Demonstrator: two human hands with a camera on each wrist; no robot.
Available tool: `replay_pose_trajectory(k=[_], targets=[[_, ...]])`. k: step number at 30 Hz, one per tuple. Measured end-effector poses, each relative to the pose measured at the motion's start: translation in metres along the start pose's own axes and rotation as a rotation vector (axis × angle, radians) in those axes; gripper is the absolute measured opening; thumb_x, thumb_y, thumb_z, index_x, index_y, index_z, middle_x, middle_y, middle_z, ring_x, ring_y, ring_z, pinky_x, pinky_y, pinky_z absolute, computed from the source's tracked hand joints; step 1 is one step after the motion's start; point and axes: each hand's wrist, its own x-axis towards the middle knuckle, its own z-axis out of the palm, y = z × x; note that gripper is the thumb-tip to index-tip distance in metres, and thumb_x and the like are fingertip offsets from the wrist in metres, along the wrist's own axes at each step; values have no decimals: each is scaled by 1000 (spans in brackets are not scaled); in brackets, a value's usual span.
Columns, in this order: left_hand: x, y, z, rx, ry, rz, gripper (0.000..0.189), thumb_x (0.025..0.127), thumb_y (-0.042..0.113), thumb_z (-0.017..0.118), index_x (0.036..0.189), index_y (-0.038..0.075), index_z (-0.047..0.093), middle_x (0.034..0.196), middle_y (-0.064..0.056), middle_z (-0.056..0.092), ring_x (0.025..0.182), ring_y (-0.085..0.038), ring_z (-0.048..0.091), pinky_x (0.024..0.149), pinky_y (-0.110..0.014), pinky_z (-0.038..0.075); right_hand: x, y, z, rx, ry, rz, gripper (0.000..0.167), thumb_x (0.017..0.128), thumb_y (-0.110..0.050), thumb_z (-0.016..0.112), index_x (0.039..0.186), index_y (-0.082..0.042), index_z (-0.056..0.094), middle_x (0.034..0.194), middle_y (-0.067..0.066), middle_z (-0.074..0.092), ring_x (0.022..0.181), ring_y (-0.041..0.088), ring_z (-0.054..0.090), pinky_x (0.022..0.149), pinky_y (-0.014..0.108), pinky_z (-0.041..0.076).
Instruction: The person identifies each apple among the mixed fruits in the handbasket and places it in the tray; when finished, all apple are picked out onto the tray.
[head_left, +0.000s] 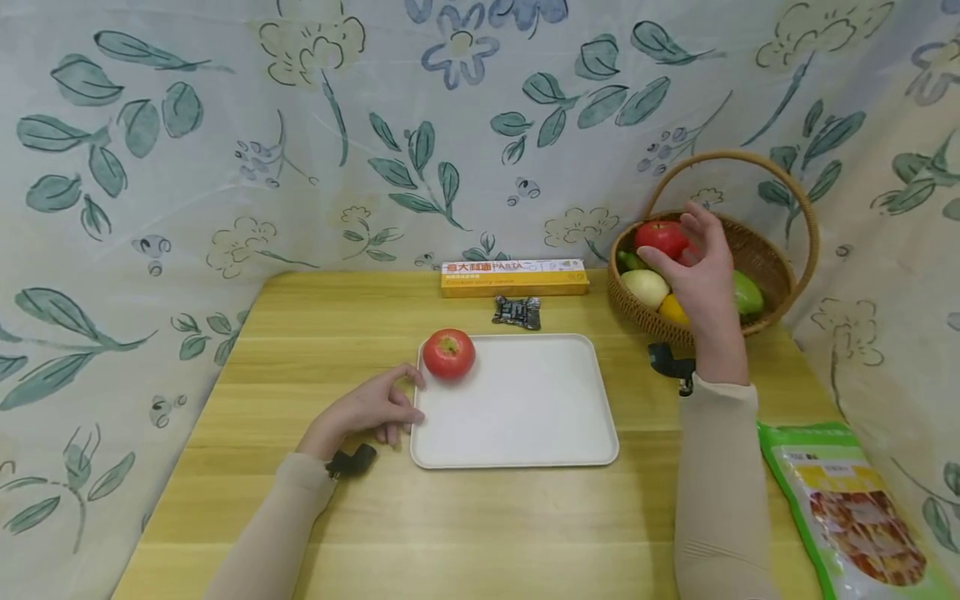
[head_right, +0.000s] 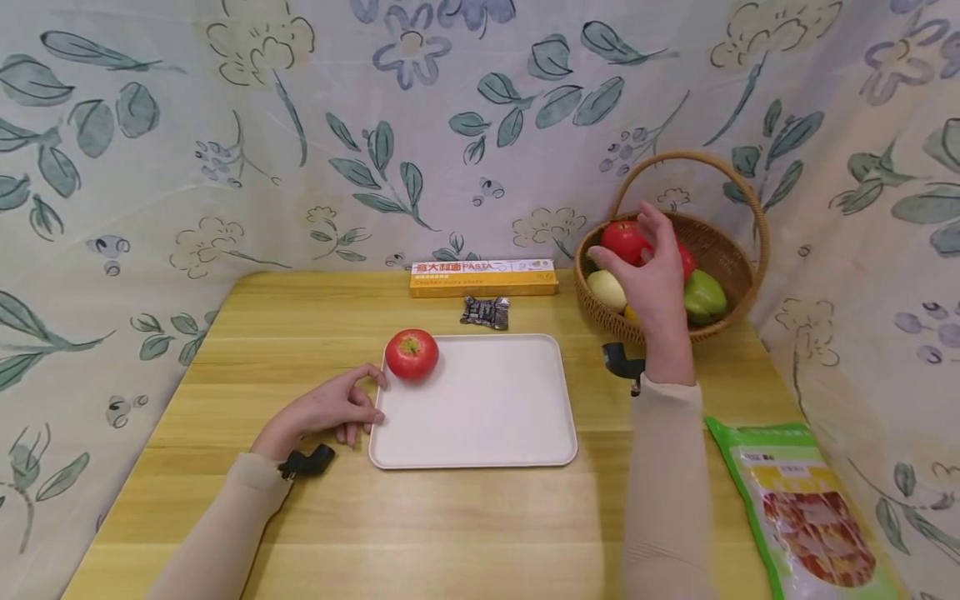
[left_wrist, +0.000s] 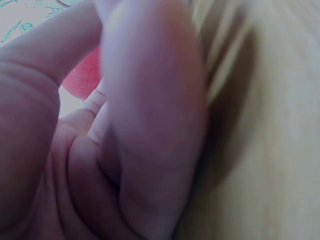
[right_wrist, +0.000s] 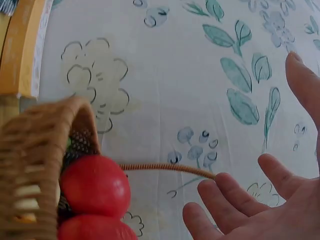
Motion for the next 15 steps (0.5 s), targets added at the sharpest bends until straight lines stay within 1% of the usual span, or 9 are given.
replay_pose_trajectory(k=[2, 4, 8, 11, 15], targets=[[0, 0, 0, -5, 2, 0, 58, 93, 26, 84, 136, 12, 48, 75, -8, 73, 49, -18, 67, 45, -28, 54, 10, 3, -13, -24, 2, 25, 86, 95, -36, 80, 165, -38, 31, 175, -1, 30, 162, 17, 28, 135, 43, 24], [0, 0, 0, -2, 3, 2, 58, 93, 26, 84, 136, 12, 48, 75, -8, 73, 49, -18, 67, 46, -28, 55, 19, 7, -25, -53, -9, 43, 88, 95, -40, 79, 166, -39, 28, 176, -1, 27, 163, 18, 26, 136, 45, 22], [0, 0, 0, 6, 3, 5, 57, 94, 25, 83, 136, 12, 48, 75, -7, 73, 50, -18, 67, 46, -28, 55, 35, 14, -44, -106, -45, 97, 91, 95, -49, 75, 168, -40, 21, 178, -7, 20, 166, 22, 18, 137, 48, 15], [0, 0, 0, 8, 3, 7, 57, 94, 25, 83, 136, 11, 47, 75, -7, 73, 50, -18, 67, 46, -28, 55, 44, 21, -54, -114, -64, 139, 91, 96, -51, 74, 168, -42, 19, 179, -9, 17, 167, 23, 14, 137, 50, 12], [0, -1, 0, 11, -1, 10, 57, 94, 25, 83, 136, 12, 47, 75, -7, 73, 50, -18, 67, 46, -27, 55, 56, 30, -63, -125, -80, 184, 94, 94, -52, 75, 168, -43, 17, 180, -8, 14, 168, 25, 11, 137, 51, 10]])
